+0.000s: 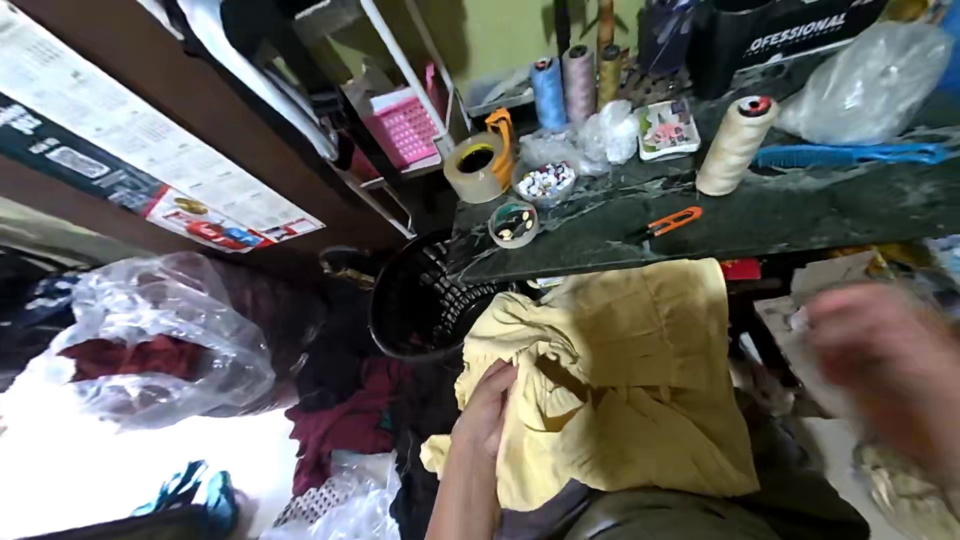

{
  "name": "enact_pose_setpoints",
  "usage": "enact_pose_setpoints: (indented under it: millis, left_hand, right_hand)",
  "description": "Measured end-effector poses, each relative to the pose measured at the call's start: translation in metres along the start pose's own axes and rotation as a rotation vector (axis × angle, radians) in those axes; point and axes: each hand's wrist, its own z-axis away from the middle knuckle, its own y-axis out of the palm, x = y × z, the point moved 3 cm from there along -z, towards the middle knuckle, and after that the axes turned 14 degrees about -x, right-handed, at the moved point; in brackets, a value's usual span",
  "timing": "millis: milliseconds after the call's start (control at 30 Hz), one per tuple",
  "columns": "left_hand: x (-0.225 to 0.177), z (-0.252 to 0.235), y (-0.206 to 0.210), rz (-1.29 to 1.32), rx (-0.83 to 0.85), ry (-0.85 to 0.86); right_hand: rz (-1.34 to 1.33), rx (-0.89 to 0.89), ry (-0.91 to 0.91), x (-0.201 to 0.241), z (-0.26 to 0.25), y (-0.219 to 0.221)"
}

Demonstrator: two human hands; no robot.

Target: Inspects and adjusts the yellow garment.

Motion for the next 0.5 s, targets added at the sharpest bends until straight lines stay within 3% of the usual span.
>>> enact_pose_setpoints:
  millis: [67,133,267,333,433,500]
  left_hand:
    - [-0.008,0.010,-0.001,0.041,-0.062,0.047]
    - [-0.027,0.028,-0.010,-0.144,-0.228,0.177]
    - [-0.058,0.052,-0.057,-0.952,-0.540,0.525]
    - [-0.056,0.055,-0.067,-1.220,-0.663,0.538]
    - [-0.039,0.054,-0.067,-1.258,-0.714,0.535]
    - [-0.034,0.050,-0.073,-1.029,-0.725,0.560]
  right_hand:
    - [0.157,0.179,-0.060,-0.012,0.008,0.065]
    - [0.163,0.196,-0.074,-0.029,0.016,0.094]
    - [-0.049,-0.073,-0.171,-0.033,-0.003,0.073]
    - [-0.083,-0.140,-0.241,-0.019,-0.010,0.061]
    - [-0.049,-0.163,-0.402,0.014,-0.006,0.061]
    - [-0.020,-0.178,-0.443,0.029,-0.001,0.065]
